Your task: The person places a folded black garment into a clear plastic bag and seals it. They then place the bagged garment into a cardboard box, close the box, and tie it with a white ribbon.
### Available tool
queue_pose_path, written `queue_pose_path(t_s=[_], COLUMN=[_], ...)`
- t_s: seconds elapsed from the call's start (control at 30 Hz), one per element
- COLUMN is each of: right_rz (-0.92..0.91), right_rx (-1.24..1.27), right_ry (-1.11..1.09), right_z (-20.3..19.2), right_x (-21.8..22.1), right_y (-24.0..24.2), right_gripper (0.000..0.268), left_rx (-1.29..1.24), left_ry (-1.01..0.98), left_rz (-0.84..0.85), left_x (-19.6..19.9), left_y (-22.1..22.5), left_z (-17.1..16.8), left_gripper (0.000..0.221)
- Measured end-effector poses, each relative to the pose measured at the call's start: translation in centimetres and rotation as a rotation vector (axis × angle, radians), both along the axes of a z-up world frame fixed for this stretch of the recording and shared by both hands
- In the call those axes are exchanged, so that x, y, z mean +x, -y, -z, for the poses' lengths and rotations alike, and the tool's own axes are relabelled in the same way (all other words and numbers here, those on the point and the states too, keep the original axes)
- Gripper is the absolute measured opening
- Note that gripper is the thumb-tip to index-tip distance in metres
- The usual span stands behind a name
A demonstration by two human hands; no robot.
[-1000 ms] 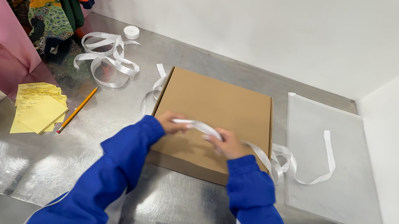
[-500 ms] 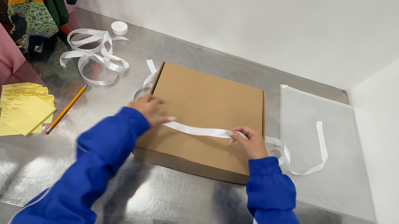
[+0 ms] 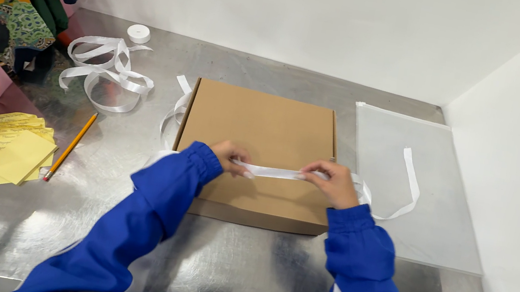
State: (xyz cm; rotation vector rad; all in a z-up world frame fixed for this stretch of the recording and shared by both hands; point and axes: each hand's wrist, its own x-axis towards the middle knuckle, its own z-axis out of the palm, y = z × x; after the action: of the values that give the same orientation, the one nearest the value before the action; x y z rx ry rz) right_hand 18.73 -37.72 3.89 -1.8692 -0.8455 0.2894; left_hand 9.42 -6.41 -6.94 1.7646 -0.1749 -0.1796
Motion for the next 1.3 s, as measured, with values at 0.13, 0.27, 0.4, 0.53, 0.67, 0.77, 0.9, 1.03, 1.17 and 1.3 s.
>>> queue_pose_path(t_s=[0.13, 0.27, 0.4, 0.53, 0.67, 0.77, 0.9, 1.03, 1.17, 1.3], right_rz=[0.026, 0.036, 0.242, 0.429, 0.427, 0.43, 0.35, 0.126, -0.101, -0.196], right_rx=[0.077, -0.029, -0.14, 0.013, 0.173, 0.101, -0.016, -0.067, 0.079, 0.092], right_ry=[-0.117, 0.615, 1.137, 1.472, 1.529, 1.471, 1.028, 0.462, -0.298, -0.397], right_z=[-0.9, -4.8, -1.1, 3.3, 5.0, 6.9, 3.1, 1.6, 1.4, 1.6], right_x=[0.6, -0.2, 1.4, 2.5, 2.5, 3.4, 1.0, 0.5, 1.6, 2.4], right_y=[1.7, 3.1, 4.4, 5.1, 5.6, 6.5, 4.4, 3.5, 3.5, 4.5], right_gripper=[0.016, 0.016, 0.021, 0.022, 0.029, 0.027, 0.031, 0.02, 0.006, 0.014], left_rx=[-0.036, 0.708, 1.174, 1.323, 1.28, 1.225, 1.282, 0.607, 0.2, 0.058], left_ry=[0.06, 0.507, 1.019, 1.344, 1.521, 1.419, 0.942, 0.416, -0.005, -0.113], left_rz=[-0.082, -0.407, -0.85, -0.954, -0.927, -0.898, -0.88, -0.684, -0.462, -0.396], left_x=[-1.6, -5.8, -7.4, -9.2, -10.3, -9.5, -9.8, -9.0, -7.4, -8.9], left_y=[-4.1, -5.5, -5.4, -3.9, -3.2, -5.1, -4.5, -4.9, -7.7, -7.8], left_z=[-0.6, -6.1, -5.1, -5.8, -5.7, -2.2, -4.0, -3.4, -0.4, -5.3], left_gripper=[0.017, 0.006, 0.022, 0.03, 0.025, 0.039, 0.021, 0.013, 0.017, 0.029])
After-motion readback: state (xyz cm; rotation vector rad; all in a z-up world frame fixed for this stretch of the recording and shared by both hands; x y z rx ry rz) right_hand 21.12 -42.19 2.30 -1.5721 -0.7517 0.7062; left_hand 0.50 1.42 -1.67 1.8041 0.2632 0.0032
